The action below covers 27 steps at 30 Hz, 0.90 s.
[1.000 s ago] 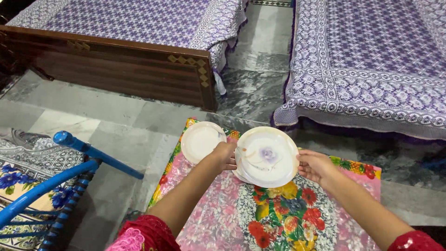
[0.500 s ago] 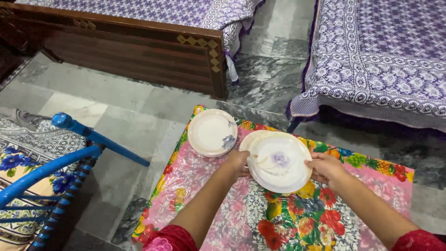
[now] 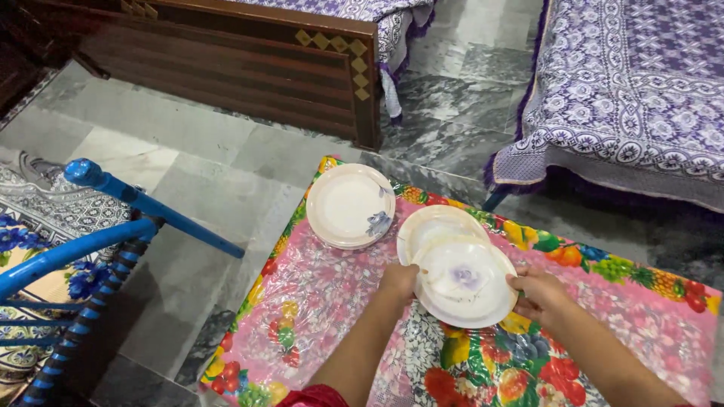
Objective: Carry plates and bowls from the kitchen to a table in the bedroom.
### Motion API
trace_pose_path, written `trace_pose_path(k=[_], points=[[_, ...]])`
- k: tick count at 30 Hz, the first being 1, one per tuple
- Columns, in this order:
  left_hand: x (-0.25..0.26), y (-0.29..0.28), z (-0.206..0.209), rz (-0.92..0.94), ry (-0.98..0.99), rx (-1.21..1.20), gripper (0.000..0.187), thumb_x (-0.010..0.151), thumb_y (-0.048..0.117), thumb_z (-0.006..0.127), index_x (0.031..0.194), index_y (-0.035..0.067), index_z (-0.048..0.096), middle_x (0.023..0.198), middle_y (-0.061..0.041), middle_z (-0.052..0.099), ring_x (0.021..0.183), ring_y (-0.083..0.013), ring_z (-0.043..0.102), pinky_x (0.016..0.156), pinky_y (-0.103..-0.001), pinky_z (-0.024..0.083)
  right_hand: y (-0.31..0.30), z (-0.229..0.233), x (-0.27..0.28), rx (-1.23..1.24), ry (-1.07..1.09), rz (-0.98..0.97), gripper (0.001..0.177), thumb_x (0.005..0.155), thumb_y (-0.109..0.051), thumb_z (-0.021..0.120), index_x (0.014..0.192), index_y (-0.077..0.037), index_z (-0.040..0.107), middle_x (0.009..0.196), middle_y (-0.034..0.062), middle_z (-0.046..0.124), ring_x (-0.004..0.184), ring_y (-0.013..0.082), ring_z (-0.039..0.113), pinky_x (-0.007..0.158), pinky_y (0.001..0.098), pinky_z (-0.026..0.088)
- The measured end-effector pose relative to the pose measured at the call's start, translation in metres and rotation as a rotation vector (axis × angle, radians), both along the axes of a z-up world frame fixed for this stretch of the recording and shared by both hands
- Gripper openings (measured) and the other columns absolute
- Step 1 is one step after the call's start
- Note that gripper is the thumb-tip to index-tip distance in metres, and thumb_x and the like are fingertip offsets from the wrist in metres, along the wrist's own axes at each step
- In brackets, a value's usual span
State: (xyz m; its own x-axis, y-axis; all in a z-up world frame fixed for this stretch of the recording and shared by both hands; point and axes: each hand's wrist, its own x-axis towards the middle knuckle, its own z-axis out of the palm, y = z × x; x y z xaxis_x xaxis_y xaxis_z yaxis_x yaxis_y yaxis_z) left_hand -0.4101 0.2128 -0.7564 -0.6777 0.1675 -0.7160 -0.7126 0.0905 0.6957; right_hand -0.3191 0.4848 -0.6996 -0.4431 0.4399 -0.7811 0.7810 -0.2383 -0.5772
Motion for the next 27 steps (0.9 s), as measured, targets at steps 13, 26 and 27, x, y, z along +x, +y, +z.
trace_pose_path(k=[13,26,27], points=[[0.01,0.002,0.009,-0.135,0.041,-0.429,0.058,0.088,0.039,0.071,0.131,0.002,0.062,0.128,-0.022,0.065,0.115,-0.0352,0.064,0.096,-0.043,0.05,-0.01,-0.078,-0.011,0.021,-0.005,-0.088,0.028,0.096,-0.013,0.068,0.123,-0.018,0.062,0.1,0.0052,0.069,0.081,0.0197,0.065,0.078,0.0424,0.059],[0.006,0.007,-0.037,-0.104,-0.088,-0.129,0.04,0.088,0.027,0.058,0.117,-0.001,0.066,0.095,-0.013,0.072,0.071,-0.0248,0.071,0.055,-0.036,0.049,-0.024,-0.106,-0.026,-0.115,0.027,-0.178,0.019,0.099,-0.001,0.055,0.117,-0.001,0.058,0.106,0.0176,0.068,0.088,0.0291,0.07,0.09,0.0504,0.062],[0.004,0.008,-0.033,-0.122,-0.088,-0.159,0.042,0.088,0.026,0.058,0.118,-0.003,0.064,0.096,-0.015,0.072,0.072,-0.026,0.071,0.055,-0.037,0.049,-0.025,-0.108,-0.028,-0.147,0.05,-0.206,0.022,0.098,0.003,0.053,0.118,-0.001,0.057,0.106,0.0174,0.069,0.09,0.0286,0.07,0.091,0.0495,0.062]])
